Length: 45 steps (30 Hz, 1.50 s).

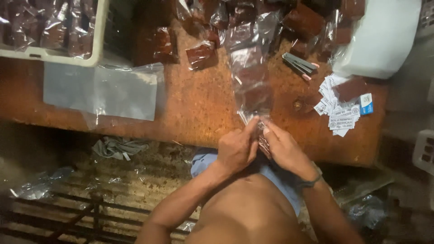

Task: The person packages small brown rectangular products into plastic bags by hand and adds labels.

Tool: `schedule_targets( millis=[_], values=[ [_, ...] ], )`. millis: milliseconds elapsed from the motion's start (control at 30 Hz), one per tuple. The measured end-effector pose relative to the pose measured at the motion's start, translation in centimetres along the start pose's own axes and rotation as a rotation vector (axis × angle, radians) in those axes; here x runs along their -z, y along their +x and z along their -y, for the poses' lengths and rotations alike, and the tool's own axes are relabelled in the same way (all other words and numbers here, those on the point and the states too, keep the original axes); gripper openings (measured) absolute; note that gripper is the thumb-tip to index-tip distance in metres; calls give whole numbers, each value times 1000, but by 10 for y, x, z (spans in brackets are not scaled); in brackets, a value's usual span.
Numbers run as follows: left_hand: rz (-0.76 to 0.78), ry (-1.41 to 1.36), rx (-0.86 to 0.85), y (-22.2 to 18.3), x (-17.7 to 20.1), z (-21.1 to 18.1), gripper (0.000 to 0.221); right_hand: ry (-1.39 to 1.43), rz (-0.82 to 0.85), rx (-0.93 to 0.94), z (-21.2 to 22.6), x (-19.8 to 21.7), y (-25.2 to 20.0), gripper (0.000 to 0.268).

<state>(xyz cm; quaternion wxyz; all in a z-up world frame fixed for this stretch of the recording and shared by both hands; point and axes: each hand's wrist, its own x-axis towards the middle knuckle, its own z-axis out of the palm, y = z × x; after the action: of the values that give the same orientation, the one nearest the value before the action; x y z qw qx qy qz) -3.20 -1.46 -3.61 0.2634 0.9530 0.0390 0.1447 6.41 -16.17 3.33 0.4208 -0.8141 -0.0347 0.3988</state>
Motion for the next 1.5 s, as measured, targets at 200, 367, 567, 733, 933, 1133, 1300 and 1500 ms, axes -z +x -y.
schedule_targets(
  millis=[200, 367, 567, 733, 933, 1133, 1300, 1500],
  values=[
    [41, 104, 119, 12, 5, -2, 70, 897, -36, -235, 2, -7, 10, 53],
    [91, 179, 284, 15, -5, -2, 37, 914, -118, -173, -6, -16, 6, 59],
    [169, -7, 76, 23, 21, -24, 17, 1008, -245, -150, -26, -21, 9, 59],
    [98, -77, -105, 17, -6, -8, 18, 1117, -461, -42, -28, -37, 15, 55],
    [108, -162, -212, 21, 0, -8, 14, -59, -671, 224, -59, -21, 12, 18],
    [190, -200, -278, 21, 15, -5, 19, -289, -423, 466, -53, -2, 13, 14],
    [-108, -204, -186, 66, 21, 17, 36, -524, -783, 641, -87, 17, 18, 48],
    [-71, 13, -168, 142, -5, 35, 39, -336, -529, 753, -63, 9, 35, 37]
  ],
)
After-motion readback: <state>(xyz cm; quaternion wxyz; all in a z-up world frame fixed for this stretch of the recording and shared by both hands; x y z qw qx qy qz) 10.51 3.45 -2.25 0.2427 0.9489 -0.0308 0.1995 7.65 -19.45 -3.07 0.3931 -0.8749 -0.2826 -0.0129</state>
